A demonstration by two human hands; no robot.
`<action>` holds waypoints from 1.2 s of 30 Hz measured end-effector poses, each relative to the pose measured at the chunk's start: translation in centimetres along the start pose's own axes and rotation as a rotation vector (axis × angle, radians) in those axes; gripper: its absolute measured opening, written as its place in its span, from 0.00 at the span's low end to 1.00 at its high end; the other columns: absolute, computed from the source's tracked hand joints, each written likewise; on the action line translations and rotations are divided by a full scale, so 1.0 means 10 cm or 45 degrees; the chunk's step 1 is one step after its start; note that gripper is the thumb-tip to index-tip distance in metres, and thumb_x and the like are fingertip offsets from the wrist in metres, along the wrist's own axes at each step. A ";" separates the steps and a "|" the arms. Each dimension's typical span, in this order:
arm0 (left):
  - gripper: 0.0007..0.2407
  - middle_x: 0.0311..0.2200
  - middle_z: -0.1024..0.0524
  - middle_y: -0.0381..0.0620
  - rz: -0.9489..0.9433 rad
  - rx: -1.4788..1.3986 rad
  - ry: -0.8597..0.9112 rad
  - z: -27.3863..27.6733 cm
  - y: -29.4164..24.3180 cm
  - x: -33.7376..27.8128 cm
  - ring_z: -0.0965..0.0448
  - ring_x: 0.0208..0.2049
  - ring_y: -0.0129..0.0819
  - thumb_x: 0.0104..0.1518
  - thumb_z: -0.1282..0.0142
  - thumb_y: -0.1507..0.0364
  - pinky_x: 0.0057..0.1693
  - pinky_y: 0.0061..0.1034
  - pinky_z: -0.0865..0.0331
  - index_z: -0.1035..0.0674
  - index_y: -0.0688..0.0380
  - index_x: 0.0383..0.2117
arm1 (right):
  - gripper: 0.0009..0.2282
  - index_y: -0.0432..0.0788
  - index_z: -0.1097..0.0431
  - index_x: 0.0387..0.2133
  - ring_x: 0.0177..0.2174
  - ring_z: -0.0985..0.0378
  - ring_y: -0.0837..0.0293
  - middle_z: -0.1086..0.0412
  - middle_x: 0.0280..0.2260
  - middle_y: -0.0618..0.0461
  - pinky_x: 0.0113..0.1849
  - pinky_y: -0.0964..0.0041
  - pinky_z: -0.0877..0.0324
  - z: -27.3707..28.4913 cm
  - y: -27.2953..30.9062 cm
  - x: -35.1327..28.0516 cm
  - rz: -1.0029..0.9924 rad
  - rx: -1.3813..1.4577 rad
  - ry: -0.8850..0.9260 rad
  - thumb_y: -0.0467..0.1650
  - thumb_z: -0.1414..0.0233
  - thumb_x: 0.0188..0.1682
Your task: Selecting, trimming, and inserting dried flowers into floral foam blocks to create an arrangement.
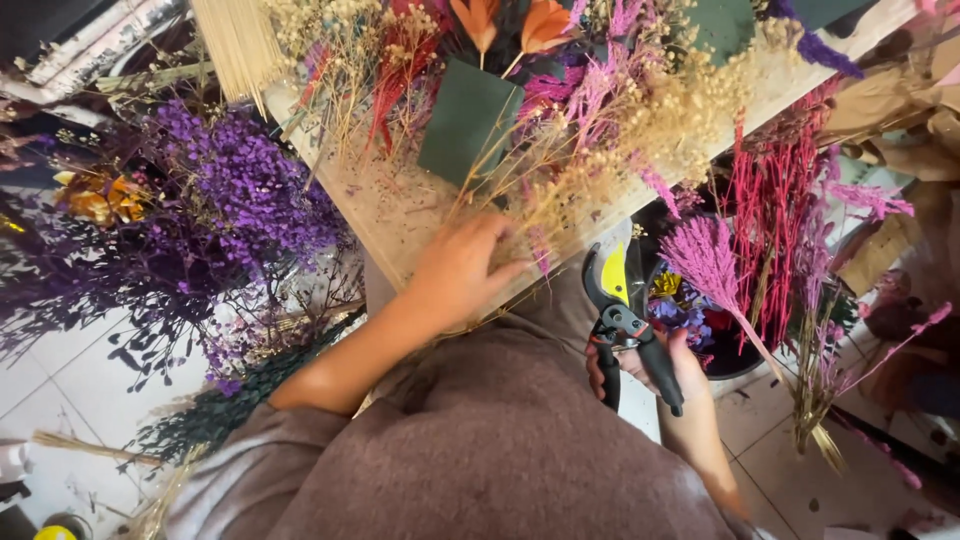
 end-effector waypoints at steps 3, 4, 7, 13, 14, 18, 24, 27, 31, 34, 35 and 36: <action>0.15 0.34 0.20 0.44 0.123 -0.213 0.193 -0.03 0.07 -0.02 0.17 0.39 0.45 0.57 0.40 0.62 0.46 0.38 0.26 0.28 0.51 0.46 | 0.33 0.24 0.28 0.42 0.30 0.22 0.48 0.23 0.33 0.35 0.38 0.58 0.29 0.02 -0.03 0.00 0.002 -0.063 -0.034 0.48 0.66 0.59; 0.16 0.34 0.19 0.42 0.150 -0.209 0.223 -0.07 0.10 -0.03 0.16 0.38 0.43 0.57 0.40 0.63 0.45 0.38 0.26 0.29 0.47 0.49 | 0.32 0.24 0.28 0.42 0.31 0.21 0.48 0.23 0.34 0.35 0.40 0.58 0.29 0.03 -0.05 0.00 0.002 -0.096 -0.053 0.47 0.67 0.59; 0.10 0.30 0.21 0.44 0.083 -0.236 0.103 -0.04 0.13 -0.01 0.17 0.35 0.45 0.56 0.38 0.68 0.43 0.35 0.25 0.21 0.54 0.42 | 0.38 0.23 0.27 0.43 0.33 0.18 0.45 0.21 0.35 0.34 0.42 0.57 0.28 0.14 -0.15 0.00 0.004 -0.145 -0.075 0.49 0.72 0.59; 0.10 0.30 0.23 0.47 0.120 -0.460 -0.044 0.00 0.14 0.03 0.19 0.36 0.47 0.57 0.38 0.70 0.45 0.38 0.26 0.20 0.55 0.44 | 0.37 0.26 0.26 0.42 0.32 0.21 0.47 0.23 0.34 0.36 0.37 0.58 0.30 0.06 -0.11 0.21 0.033 -0.097 0.221 0.54 0.60 0.53; 0.10 0.30 0.23 0.47 0.119 -0.458 -0.047 0.01 0.14 0.02 0.19 0.36 0.47 0.57 0.38 0.70 0.45 0.38 0.26 0.20 0.55 0.44 | 0.37 0.26 0.26 0.42 0.32 0.21 0.47 0.23 0.34 0.36 0.37 0.58 0.30 0.06 -0.11 0.24 0.036 -0.099 0.223 0.54 0.60 0.53; 0.14 0.27 0.25 0.47 0.229 -0.765 -0.068 -0.10 0.21 -0.01 0.21 0.32 0.43 0.56 0.36 0.65 0.42 0.35 0.27 0.23 0.57 0.43 | 0.33 0.30 0.25 0.42 0.29 0.26 0.54 0.25 0.31 0.42 0.30 0.64 0.36 0.00 -0.12 0.40 0.033 -0.259 0.331 0.52 0.57 0.52; 0.08 0.31 0.23 0.39 0.373 -1.325 -0.180 -0.42 0.40 -0.01 0.23 0.32 0.25 0.64 0.44 0.67 0.42 0.20 0.29 0.27 0.53 0.43 | 0.27 0.36 0.24 0.36 0.20 0.34 0.64 0.29 0.22 0.49 0.19 0.76 0.44 -0.39 0.04 0.53 -0.088 -0.321 0.339 0.51 0.53 0.51; 0.05 0.35 0.24 0.42 0.397 -1.479 -0.263 -0.36 0.32 -0.01 0.21 0.34 0.28 0.68 0.53 0.70 0.44 0.21 0.27 0.28 0.56 0.44 | 0.28 0.36 0.25 0.27 0.13 0.36 0.68 0.31 0.16 0.48 0.15 0.80 0.48 -0.49 0.11 0.58 -0.200 -0.165 0.286 0.51 0.56 0.54; 0.07 0.27 0.22 0.41 0.340 -1.463 -0.260 -0.34 0.29 -0.04 0.23 0.31 0.25 0.64 0.47 0.75 0.42 0.18 0.30 0.25 0.55 0.47 | 0.42 0.23 0.30 0.45 0.34 0.16 0.33 0.24 0.33 0.18 0.36 0.39 0.21 0.41 -0.73 0.92 -0.274 0.151 0.706 0.56 0.69 0.55; 0.12 0.33 0.20 0.40 0.311 -1.441 -0.249 -0.38 0.36 -0.07 0.23 0.34 0.22 0.58 0.39 0.76 0.44 0.18 0.28 0.22 0.54 0.48 | 0.41 0.23 0.36 0.52 0.38 0.19 0.24 0.27 0.35 0.13 0.40 0.30 0.25 0.43 -0.78 0.98 -0.241 0.259 0.845 0.55 0.70 0.55; 0.12 0.33 0.20 0.40 0.309 -1.439 -0.255 -0.42 0.39 -0.08 0.23 0.34 0.22 0.58 0.39 0.76 0.44 0.18 0.28 0.22 0.54 0.48 | 0.41 0.23 0.36 0.52 0.38 0.19 0.24 0.27 0.35 0.13 0.40 0.30 0.25 0.42 -0.77 0.99 -0.239 0.255 0.850 0.55 0.70 0.55; 0.13 0.33 0.20 0.39 0.298 -1.469 -0.299 -0.45 0.42 -0.08 0.23 0.34 0.22 0.57 0.38 0.77 0.45 0.18 0.29 0.23 0.55 0.48 | 0.40 0.26 0.35 0.50 0.38 0.18 0.26 0.27 0.35 0.15 0.41 0.34 0.25 0.40 -0.76 0.99 -0.242 0.253 0.858 0.56 0.71 0.55</action>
Point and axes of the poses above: each hand's wrist, its own x-axis towards the middle knuckle, its own z-axis out of the back of the hand, y = z × x, the point moved 3 cm from there along x, towards the middle knuckle
